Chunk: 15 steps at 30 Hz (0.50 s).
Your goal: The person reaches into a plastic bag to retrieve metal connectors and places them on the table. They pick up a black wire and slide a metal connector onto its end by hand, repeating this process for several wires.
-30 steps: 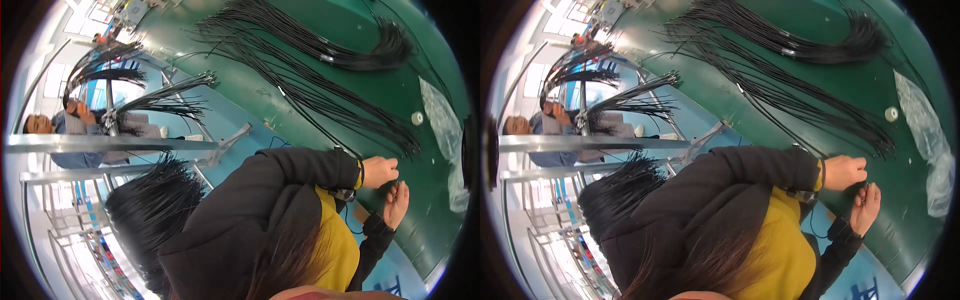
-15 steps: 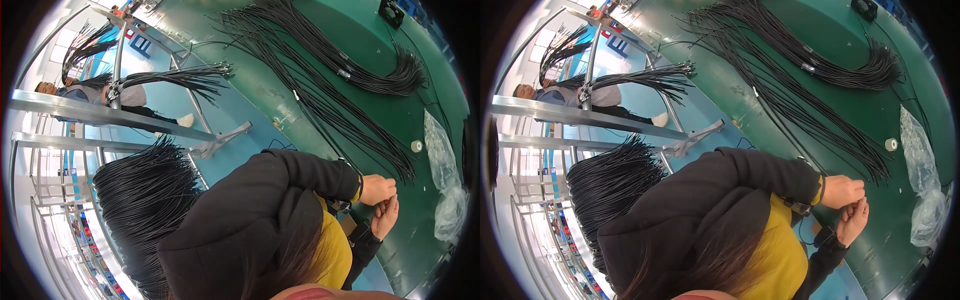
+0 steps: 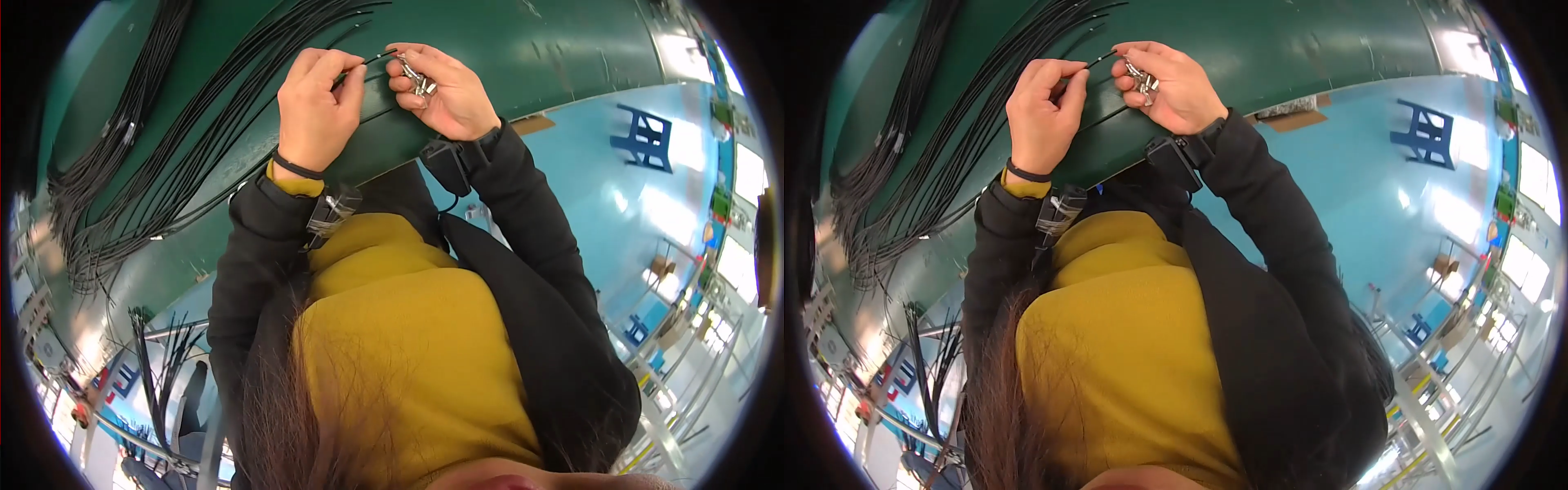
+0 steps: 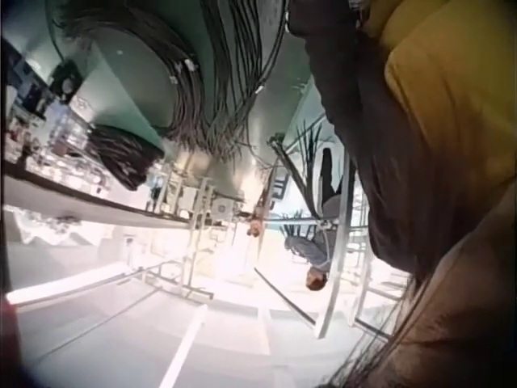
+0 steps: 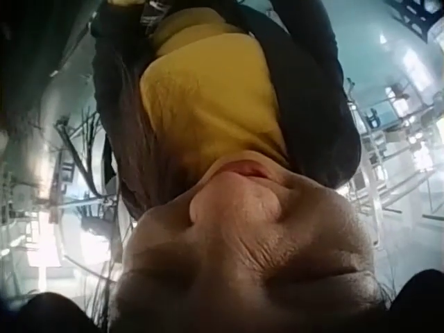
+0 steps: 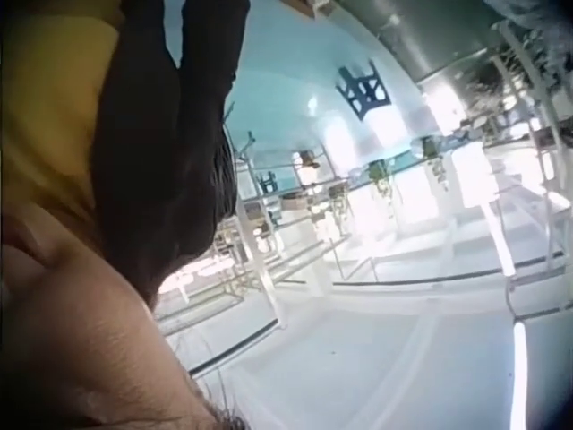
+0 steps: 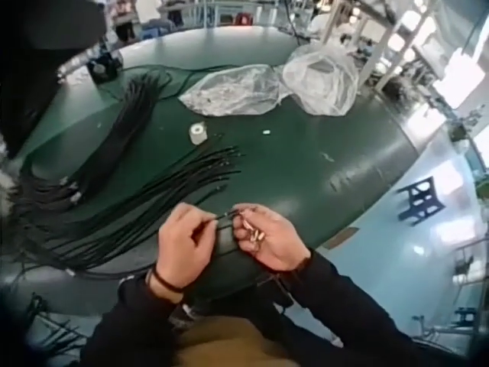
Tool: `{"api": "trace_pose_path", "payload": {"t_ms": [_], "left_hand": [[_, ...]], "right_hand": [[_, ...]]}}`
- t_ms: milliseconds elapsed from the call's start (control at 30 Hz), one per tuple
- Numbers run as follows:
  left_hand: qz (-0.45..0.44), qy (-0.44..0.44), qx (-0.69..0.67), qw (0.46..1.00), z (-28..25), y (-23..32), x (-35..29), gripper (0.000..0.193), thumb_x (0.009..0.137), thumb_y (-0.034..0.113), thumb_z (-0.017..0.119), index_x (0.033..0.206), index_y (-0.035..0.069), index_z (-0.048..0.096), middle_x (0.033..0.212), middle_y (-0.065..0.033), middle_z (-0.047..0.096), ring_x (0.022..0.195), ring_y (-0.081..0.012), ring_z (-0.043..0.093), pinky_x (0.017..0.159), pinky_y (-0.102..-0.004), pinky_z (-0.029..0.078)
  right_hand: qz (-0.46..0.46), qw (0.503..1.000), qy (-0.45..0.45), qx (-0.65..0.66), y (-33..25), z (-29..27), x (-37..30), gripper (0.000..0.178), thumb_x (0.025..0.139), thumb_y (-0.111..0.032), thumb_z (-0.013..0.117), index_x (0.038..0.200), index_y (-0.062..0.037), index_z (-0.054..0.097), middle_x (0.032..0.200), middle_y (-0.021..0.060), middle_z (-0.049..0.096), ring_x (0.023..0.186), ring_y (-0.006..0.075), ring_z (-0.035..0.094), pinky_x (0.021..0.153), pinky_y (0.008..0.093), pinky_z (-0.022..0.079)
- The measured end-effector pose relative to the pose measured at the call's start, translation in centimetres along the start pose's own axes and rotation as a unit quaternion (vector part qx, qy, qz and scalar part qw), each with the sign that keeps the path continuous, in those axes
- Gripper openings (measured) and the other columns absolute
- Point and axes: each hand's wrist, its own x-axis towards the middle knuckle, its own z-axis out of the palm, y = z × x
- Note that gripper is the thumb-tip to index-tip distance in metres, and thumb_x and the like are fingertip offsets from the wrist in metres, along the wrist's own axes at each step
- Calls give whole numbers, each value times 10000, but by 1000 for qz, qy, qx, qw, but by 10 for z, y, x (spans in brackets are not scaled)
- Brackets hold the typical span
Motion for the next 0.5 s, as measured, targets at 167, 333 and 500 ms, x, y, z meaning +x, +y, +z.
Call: {"api": "trace_pose_path", "payload": {"t_ms": [167, 333, 500], "left_hand": [[28, -16, 10, 999, 11, -4, -4, 80, 775, -3, 663, 838, 40, 635, 764, -89, 580, 598, -223, 575, 538, -301, 471], [16, -38, 22, 999, 11, -3, -3, 82, 778, -8, 659, 840, 41, 636, 785, -102, 585, 616, -238, 585, 553, -309, 478], [56, -37, 47, 997, 9, 1, 3, 74, 767, -17, 617, 811, 38, 595, 768, -109, 557, 691, -284, 573, 587, -354, 482]], "right_hand": [[1, 1000, -28, 1, -1, -13, -5, 250, 977, -106, 464, 1172, 44, 508, 916, 75, 533, 745, 108, 482, 551, 201, 384], [-3, 1000, -10, -11, 0, -18, -2, 232, 971, -110, 472, 1145, 37, 514, 921, 77, 540, 756, 111, 495, 548, 202, 387], [-10, 999, -5, -33, -4, -8, 1, 207, 957, -104, 492, 1122, 16, 527, 903, 72, 548, 756, 112, 507, 551, 217, 395]]}}
